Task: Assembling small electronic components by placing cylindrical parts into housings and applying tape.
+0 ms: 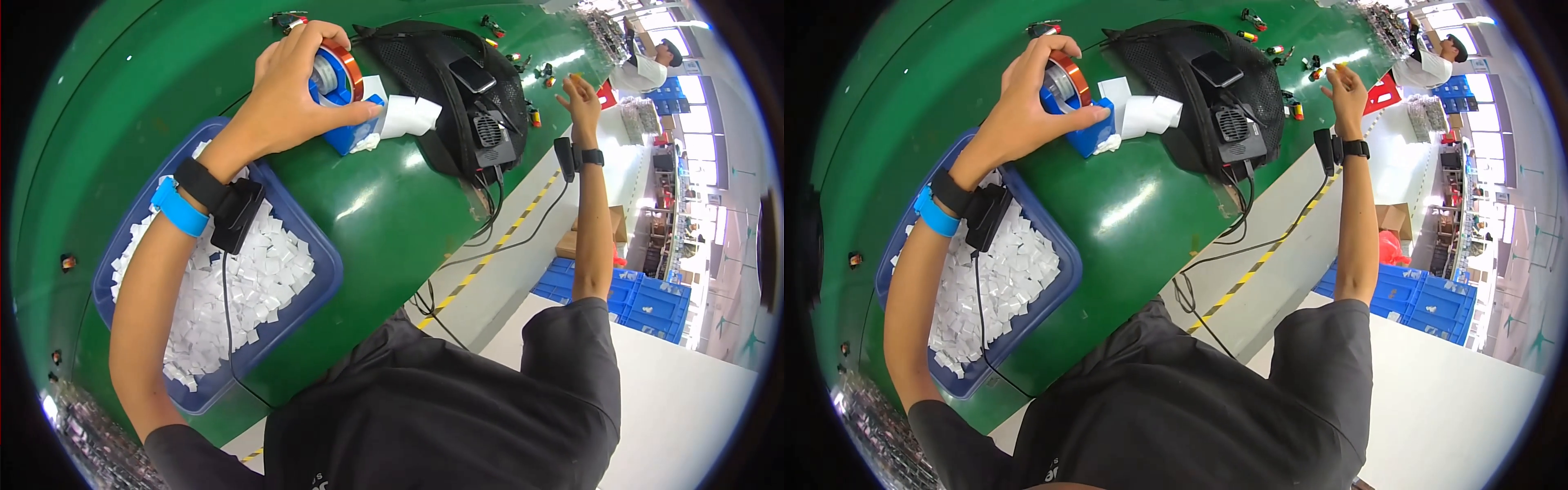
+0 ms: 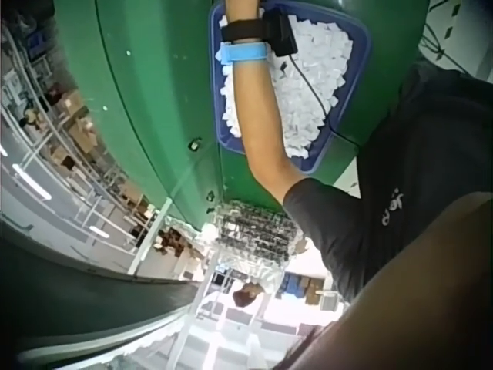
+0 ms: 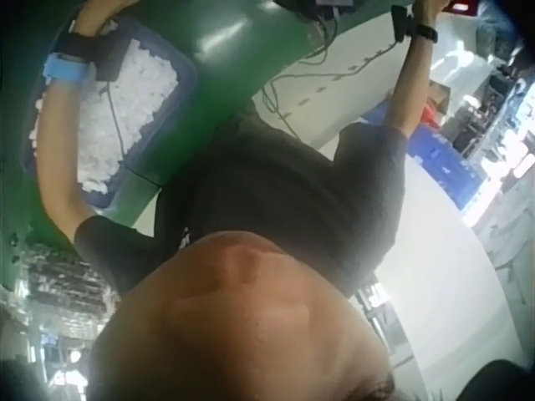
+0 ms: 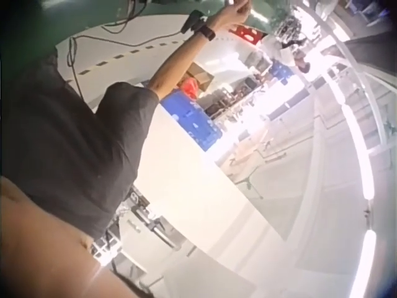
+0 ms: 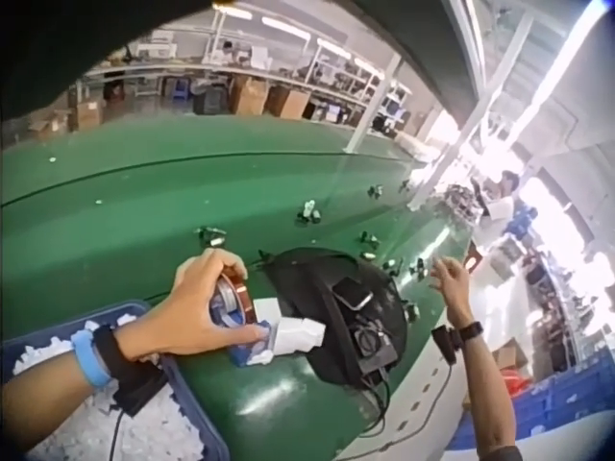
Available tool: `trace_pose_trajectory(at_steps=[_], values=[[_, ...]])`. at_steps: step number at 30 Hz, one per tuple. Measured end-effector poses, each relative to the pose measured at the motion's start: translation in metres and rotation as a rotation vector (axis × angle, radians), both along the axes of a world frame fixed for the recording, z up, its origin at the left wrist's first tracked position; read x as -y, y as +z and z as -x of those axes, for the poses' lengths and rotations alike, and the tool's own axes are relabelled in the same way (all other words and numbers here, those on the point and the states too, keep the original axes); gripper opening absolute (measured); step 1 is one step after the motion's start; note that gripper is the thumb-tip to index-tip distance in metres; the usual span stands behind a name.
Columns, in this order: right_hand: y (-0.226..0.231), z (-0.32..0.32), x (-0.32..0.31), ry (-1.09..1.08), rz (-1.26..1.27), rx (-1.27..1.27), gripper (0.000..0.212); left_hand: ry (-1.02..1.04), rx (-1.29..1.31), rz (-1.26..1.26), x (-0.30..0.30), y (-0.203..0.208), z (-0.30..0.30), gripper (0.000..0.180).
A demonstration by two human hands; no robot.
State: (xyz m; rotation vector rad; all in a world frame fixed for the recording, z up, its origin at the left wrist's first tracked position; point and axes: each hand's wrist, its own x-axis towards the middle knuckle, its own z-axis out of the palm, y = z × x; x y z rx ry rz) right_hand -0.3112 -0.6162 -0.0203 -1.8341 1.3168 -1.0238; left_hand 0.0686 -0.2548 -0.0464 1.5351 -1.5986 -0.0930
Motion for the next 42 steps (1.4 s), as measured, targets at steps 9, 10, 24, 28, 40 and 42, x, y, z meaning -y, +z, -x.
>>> trace_pose_trajectory(at_steps=[9, 10, 24, 28, 40, 42], values=[[0.064, -0.111, -0.220, 0.704, -0.120, 0.173, 0.029, -0.009, 0.008, 0.034, -0.003, 0.000, -0.003, 0.066], [0.059, -0.123, -0.240, 0.771, -0.172, 0.198, 0.027, -0.010, -0.001, 0.035, -0.004, 0.001, -0.004, 0.065], [-0.005, -0.168, -0.305, 0.790, -0.434, 0.210, 0.021, -0.122, -0.218, -0.099, -0.006, 0.006, -0.016, 0.065], [-0.010, -0.174, -0.305, 0.797, -0.515, 0.198, 0.024, -0.144, -0.091, -0.108, -0.009, 0.009, -0.018, 0.060], [-0.003, -0.179, -0.307, 0.746, -0.611, 0.167, 0.024, -0.177, 0.002, -0.043, -0.011, 0.004, -0.021, 0.071], [-0.001, -0.179, -0.307, 0.734, -0.633, 0.161, 0.024, -0.187, -0.002, -0.039, -0.010, 0.002, -0.025, 0.072]])
